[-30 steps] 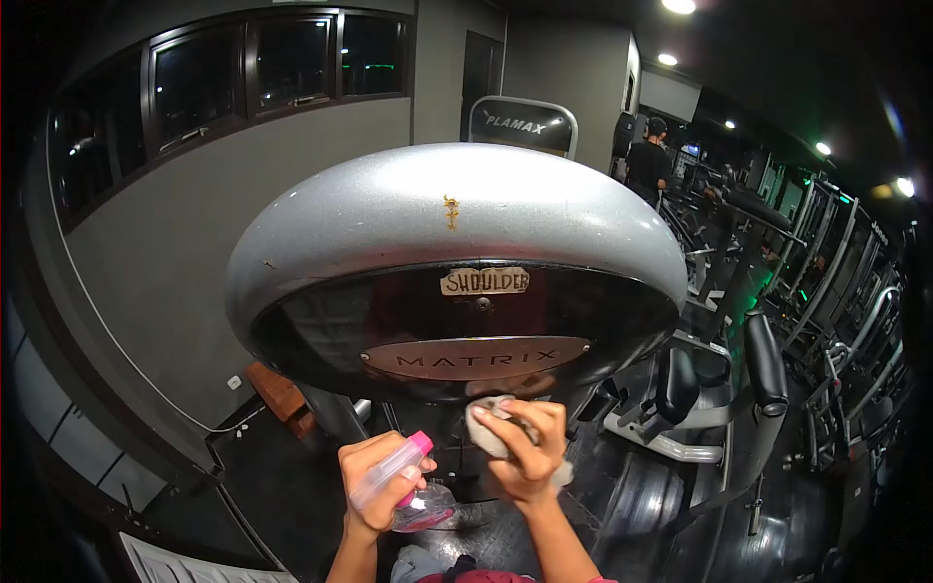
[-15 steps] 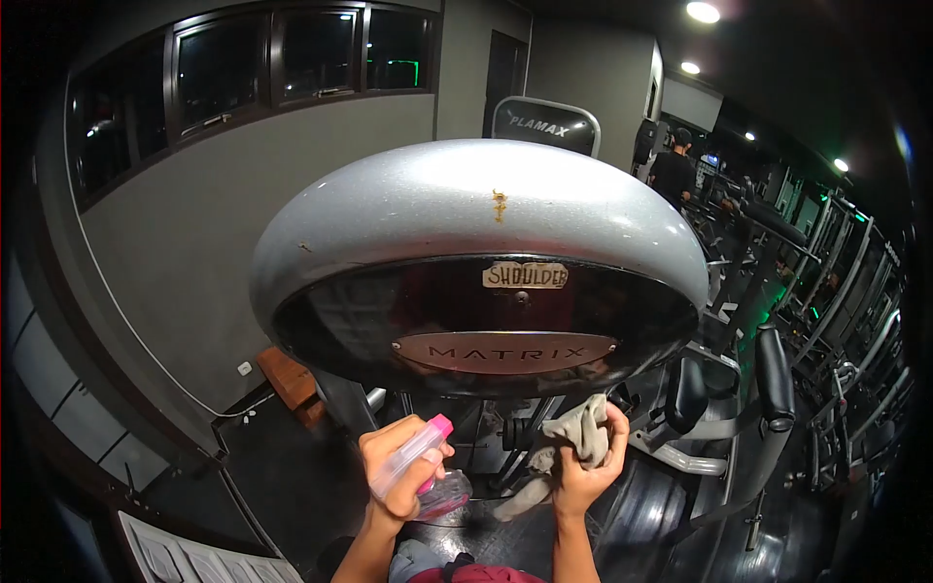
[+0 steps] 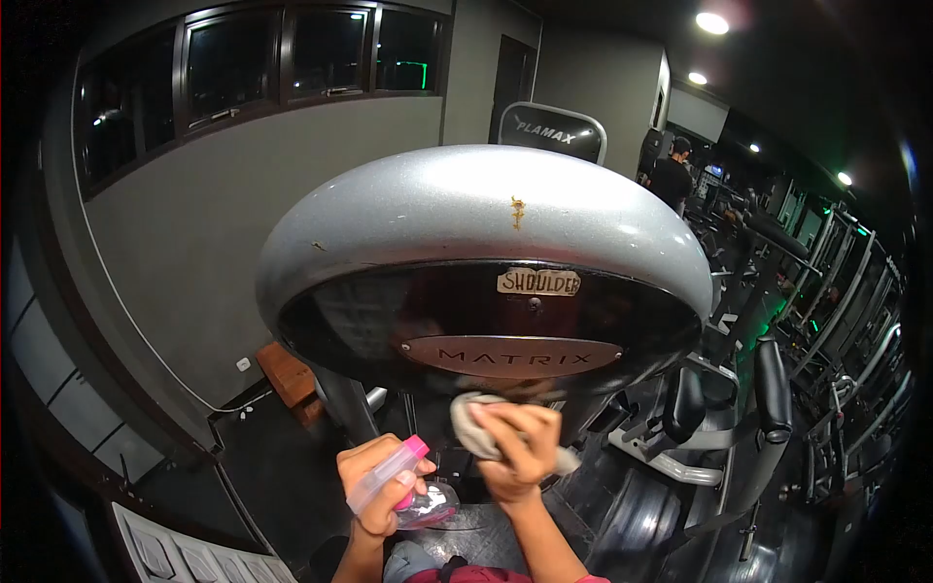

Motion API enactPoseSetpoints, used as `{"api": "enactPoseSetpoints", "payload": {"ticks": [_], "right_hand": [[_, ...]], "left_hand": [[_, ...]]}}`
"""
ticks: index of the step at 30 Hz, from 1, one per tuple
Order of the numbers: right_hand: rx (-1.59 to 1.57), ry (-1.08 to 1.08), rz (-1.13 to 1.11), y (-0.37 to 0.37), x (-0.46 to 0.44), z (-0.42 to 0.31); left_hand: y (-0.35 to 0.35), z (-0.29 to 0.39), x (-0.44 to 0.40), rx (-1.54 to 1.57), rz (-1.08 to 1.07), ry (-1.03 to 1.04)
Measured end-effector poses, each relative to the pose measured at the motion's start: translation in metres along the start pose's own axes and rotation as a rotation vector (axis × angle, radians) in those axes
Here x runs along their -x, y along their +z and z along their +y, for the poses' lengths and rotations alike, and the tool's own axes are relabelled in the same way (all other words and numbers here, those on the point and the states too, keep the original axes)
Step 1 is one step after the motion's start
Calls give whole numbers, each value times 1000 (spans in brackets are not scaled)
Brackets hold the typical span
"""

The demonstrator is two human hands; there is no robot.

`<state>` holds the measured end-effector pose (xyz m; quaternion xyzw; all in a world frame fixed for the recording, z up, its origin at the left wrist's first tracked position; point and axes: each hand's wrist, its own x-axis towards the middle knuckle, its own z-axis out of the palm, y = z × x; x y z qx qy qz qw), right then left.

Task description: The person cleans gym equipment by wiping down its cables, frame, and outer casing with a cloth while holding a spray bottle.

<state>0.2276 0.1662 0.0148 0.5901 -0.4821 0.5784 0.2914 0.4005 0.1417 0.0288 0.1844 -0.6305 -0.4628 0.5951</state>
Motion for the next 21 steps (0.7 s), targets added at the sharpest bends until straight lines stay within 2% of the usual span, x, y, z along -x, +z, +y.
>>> {"api": "enactPoseSetpoints", "payload": {"ticks": [1, 3, 9, 15, 19, 21], "right_hand": [[-26, -13, -114, 0, -1, -4], [-37, -5, -126, -2, 2, -2], [49, 136, 248, -30, -18, 11], [-21, -1, -112, -7, -29, -20], [32, 4, -115, -24, -32, -11], [47, 45, -4, -41, -35, 4]], "left_hand": [[0, 0, 0, 0, 5, 2], [-2, 4, 1, -28, 6, 0], [-14, 2, 8, 39, 37, -15], [-11, 3, 8, 66, 53, -20], [-11, 7, 4, 23, 39, 12], [-15, 7, 4, 47, 38, 20]]}}
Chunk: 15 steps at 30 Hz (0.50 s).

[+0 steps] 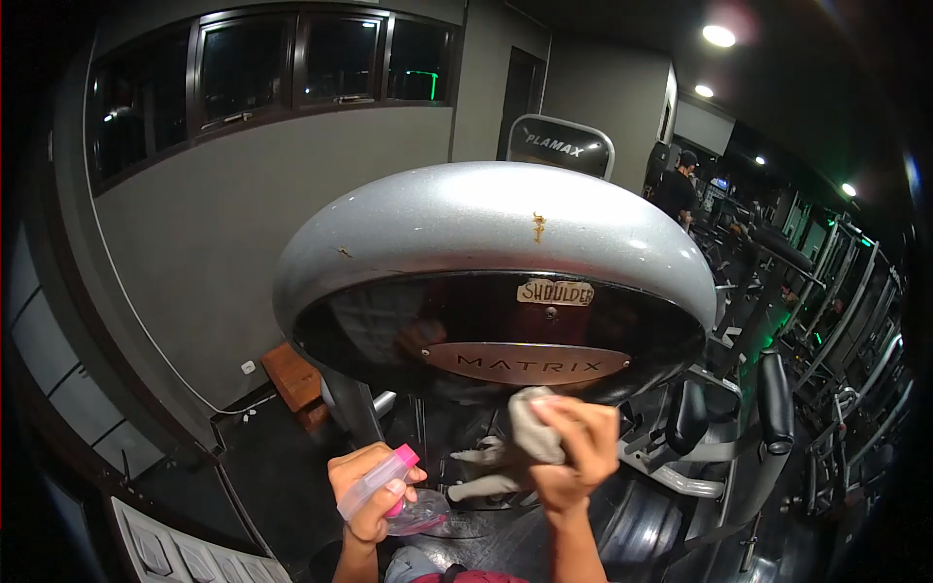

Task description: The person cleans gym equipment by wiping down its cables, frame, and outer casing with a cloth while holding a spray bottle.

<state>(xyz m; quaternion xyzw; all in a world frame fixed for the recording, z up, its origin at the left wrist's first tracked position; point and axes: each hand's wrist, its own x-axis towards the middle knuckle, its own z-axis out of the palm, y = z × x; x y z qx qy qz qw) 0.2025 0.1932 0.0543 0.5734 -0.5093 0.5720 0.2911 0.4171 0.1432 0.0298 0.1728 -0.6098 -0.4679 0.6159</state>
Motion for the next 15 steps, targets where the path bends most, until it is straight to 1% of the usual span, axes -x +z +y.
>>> {"api": "enactPoseSetpoints", "payload": {"ticks": [2, 5, 6, 8, 10, 12, 15], "right_hand": [[22, 65, 146, -6, -5, 5], [4, 52, 162, 1, -15, -5], [-21, 25, 158, 9, -14, -8], [-7, -47, 6, 14, -18, -23], [-15, -64, -77, 24, -15, -29], [-11, -112, -90, 13, -19, -21], [10, -17, 48, -10, -26, -5]], "left_hand": [[-4, 0, 2, -9, 5, -25], [-3, -2, 1, -40, 2, -1], [-2, -1, 0, -38, 0, 2], [3, 2, -2, -3, -4, -26], [6, 4, -6, -14, -28, -13], [7, 5, -8, -29, -51, 3], [7, 7, -7, -23, -43, -11]]}}
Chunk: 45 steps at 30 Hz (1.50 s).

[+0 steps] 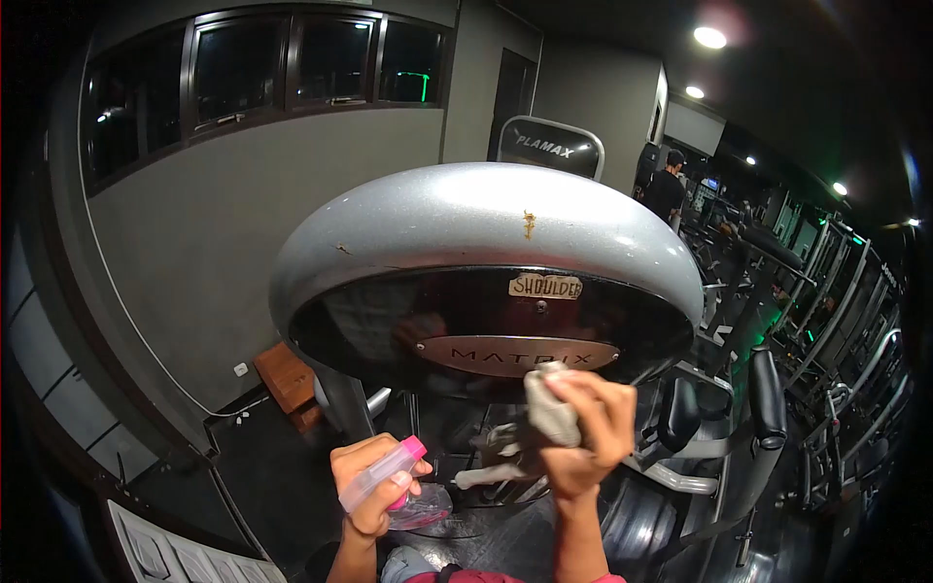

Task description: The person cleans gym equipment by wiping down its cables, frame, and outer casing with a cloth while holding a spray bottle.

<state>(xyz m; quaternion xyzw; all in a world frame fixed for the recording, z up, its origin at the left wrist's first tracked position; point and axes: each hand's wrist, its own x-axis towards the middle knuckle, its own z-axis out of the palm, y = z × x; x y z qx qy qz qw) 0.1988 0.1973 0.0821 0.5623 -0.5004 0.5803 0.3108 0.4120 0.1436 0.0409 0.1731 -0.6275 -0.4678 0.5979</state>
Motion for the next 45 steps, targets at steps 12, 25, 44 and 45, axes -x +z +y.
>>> {"api": "enactPoseSetpoints", "payload": {"ticks": [12, 25, 44, 45], "right_hand": [[54, -87, -78, 17, -11, -24], [134, -73, -5, 30, -32, -45], [266, 89, 338, 23, -39, -35], [273, 92, 353, 23, -39, -35]], "left_hand": [[-1, 18, -30, -20, -27, 55], [-20, 38, -97, -118, -236, 270], [-37, 46, -130, -58, -423, 202], [-38, 45, -130, -92, -455, 245]]}}
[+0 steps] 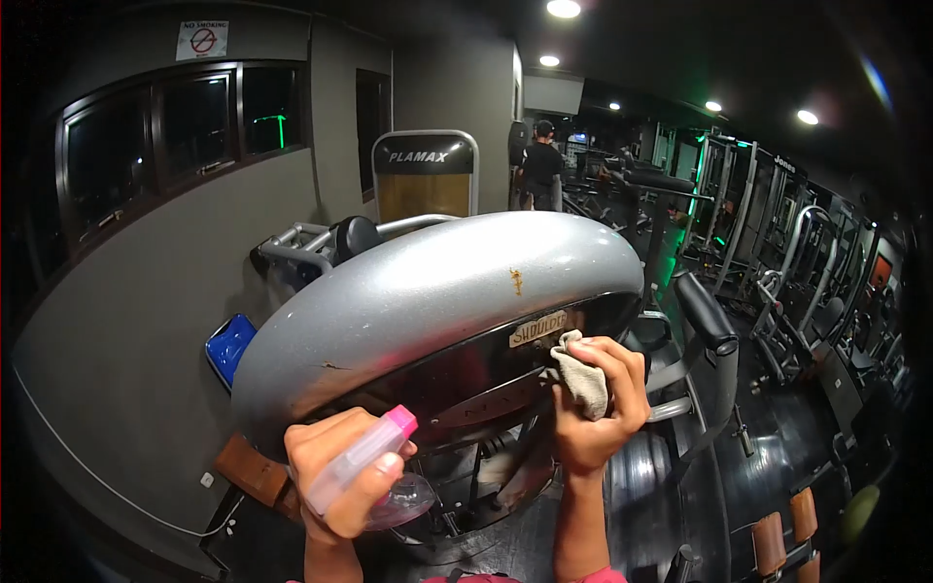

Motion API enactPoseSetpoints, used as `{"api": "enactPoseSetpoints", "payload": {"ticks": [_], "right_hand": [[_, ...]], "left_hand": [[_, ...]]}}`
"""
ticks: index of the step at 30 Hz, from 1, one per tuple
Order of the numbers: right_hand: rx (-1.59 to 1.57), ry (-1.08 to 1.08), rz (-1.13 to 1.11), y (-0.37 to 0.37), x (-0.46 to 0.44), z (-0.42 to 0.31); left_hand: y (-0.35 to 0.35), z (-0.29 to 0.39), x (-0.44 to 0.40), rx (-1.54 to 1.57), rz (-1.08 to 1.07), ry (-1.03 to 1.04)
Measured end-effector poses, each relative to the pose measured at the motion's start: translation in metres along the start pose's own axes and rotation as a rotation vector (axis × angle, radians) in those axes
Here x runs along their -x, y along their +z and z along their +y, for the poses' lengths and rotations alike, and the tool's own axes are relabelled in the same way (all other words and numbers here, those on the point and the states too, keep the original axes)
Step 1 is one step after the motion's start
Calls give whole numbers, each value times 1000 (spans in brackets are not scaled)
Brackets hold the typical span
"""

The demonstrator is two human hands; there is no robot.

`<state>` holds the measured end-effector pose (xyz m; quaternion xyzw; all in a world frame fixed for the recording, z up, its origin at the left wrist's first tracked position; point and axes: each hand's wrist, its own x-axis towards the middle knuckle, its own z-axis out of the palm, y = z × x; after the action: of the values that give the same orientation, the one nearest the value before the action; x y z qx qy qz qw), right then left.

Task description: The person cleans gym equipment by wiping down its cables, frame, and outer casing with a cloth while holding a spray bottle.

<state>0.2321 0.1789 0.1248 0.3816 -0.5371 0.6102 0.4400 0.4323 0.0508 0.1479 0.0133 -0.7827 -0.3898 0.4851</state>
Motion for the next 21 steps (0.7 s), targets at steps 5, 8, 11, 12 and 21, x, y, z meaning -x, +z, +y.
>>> {"api": "enactPoseSetpoints", "payload": {"ticks": [5, 8, 11, 12, 21], "right_hand": [[-7, -206, -212, 16, 14, -38], [15, -232, -266, 19, 5, -57], [126, -230, -246, 11, -27, -57], [163, -216, -229, 9, -36, -53], [48, -306, -349, 20, -49, -62]], "left_hand": [[0, -5, 0, -16, -25, 54], [-1, -5, 2, -2, -33, 61], [-3, -9, 2, 25, -47, 97], [-4, -10, 3, 41, -61, 101], [0, 9, -3, 31, -49, 39]]}}
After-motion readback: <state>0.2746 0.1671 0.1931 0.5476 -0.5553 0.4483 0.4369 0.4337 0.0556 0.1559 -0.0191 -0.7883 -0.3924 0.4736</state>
